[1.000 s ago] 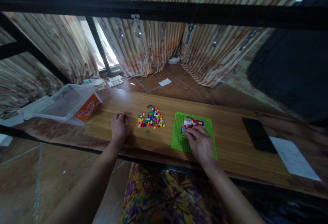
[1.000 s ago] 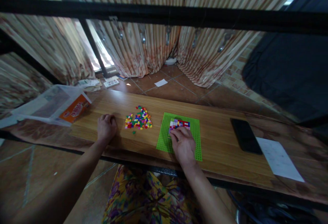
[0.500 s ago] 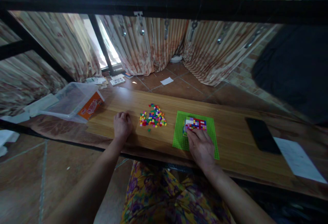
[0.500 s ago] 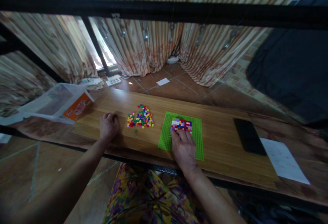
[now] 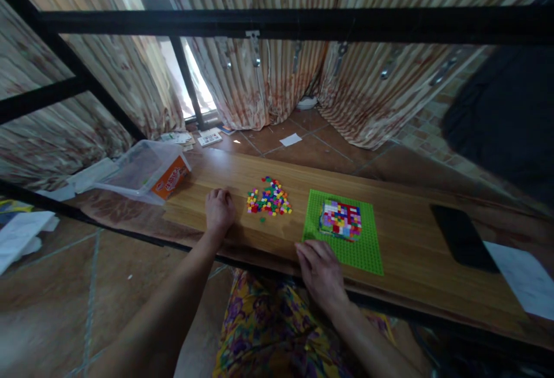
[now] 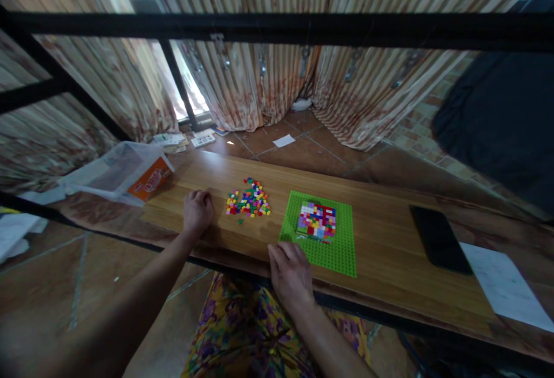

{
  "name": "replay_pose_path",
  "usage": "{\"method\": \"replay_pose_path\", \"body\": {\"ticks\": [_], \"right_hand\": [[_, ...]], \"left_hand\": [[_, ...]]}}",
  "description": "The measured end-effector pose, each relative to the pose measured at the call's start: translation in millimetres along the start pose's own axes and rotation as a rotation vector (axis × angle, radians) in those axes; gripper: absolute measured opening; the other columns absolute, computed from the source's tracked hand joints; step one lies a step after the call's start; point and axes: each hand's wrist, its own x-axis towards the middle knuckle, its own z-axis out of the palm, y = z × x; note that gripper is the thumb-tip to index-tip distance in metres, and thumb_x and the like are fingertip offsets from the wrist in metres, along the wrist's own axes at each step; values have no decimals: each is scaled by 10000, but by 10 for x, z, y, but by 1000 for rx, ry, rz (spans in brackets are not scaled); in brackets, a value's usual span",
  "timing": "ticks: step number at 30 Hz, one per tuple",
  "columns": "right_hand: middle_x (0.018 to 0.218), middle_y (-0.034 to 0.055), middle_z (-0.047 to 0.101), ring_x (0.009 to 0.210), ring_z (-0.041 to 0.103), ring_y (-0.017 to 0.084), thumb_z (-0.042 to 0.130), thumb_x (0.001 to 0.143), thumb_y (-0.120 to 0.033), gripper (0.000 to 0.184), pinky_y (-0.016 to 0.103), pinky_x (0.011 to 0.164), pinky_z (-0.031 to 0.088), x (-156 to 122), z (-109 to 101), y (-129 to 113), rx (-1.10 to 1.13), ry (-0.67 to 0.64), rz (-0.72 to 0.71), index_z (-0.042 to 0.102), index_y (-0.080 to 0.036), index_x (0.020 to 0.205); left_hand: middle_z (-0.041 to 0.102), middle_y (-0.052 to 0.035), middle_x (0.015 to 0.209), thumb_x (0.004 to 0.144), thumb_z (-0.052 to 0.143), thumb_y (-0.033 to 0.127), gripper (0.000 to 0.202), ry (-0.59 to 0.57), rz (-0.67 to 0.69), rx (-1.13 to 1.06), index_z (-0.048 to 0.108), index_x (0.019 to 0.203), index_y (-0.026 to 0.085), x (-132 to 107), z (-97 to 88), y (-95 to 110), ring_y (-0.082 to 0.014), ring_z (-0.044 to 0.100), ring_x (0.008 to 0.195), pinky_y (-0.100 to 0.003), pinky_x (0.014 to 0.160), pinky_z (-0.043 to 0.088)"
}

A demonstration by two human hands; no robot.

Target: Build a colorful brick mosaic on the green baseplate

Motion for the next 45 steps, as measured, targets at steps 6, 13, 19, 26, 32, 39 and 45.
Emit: {"method": "replay_pose_path", "body": {"ticks": [6, 13, 19, 26, 32, 39, 45], "right_hand": [[897, 52, 653, 897, 583, 194, 477, 948, -245, 217, 312, 822, 461, 306, 438, -154, 105, -81, 48, 693, -232, 957], [905, 61, 627, 928, 543, 212, 473, 936, -229, 228, 333, 833, 436, 718, 675, -175, 105, -115, 16, 700, -245, 949], [925, 62, 602, 916, 495, 222, 519, 907, -229, 203, 351, 848, 423, 1034, 810, -139, 15, -86, -37, 719, -257, 883], [956, 68, 605, 928, 478, 236, 566, 875, -210, 186, 379, 860, 409, 1100, 839, -37, -18, -163, -94, 740, -263, 915], [980, 71, 607, 937, 477, 235, 534, 878, -176, 223, 380, 858, 393, 1091, 837, -74, -30, -147, -110, 738, -254, 925], [971, 73, 612, 923, 478, 231, 535, 923, -282, 186, 378, 845, 375, 1130, 971, -298, -50, -196, -141, 717, -246, 907], [954, 65, 621, 932, 500, 220, 560, 899, -207, 151, 355, 857, 388, 1076, 968, -235, -39, -191, -113, 702, -225, 851]], "left_hand": [[630, -130, 978, 844, 438, 171, 251, -4, -16, -9, 667, 946, 174, -10, -1, 9, -277, 554, 995, -423, 919, 444], [627, -118, 953, 839, 451, 153, 229, -15, -34, -40, 665, 908, 195, -20, -18, 29, -273, 554, 981, -427, 910, 450], [627, -125, 971, 836, 452, 140, 237, -18, -38, -41, 668, 920, 190, -20, -17, 31, -277, 551, 987, -433, 921, 448], [623, -129, 977, 847, 449, 147, 240, -16, -45, -40, 664, 949, 177, -35, -9, 36, -276, 544, 992, -427, 914, 450], [624, -121, 987, 836, 461, 136, 241, -14, -34, -25, 660, 964, 183, -37, 1, 34, -275, 549, 993, -416, 911, 447], [631, -117, 970, 838, 467, 140, 219, 3, -32, -23, 660, 935, 176, -36, 2, 31, -269, 554, 967, -406, 897, 455], [639, -106, 977, 836, 468, 129, 237, 19, -12, -17, 660, 963, 184, -34, 26, 13, -260, 559, 973, -395, 905, 458]]}}
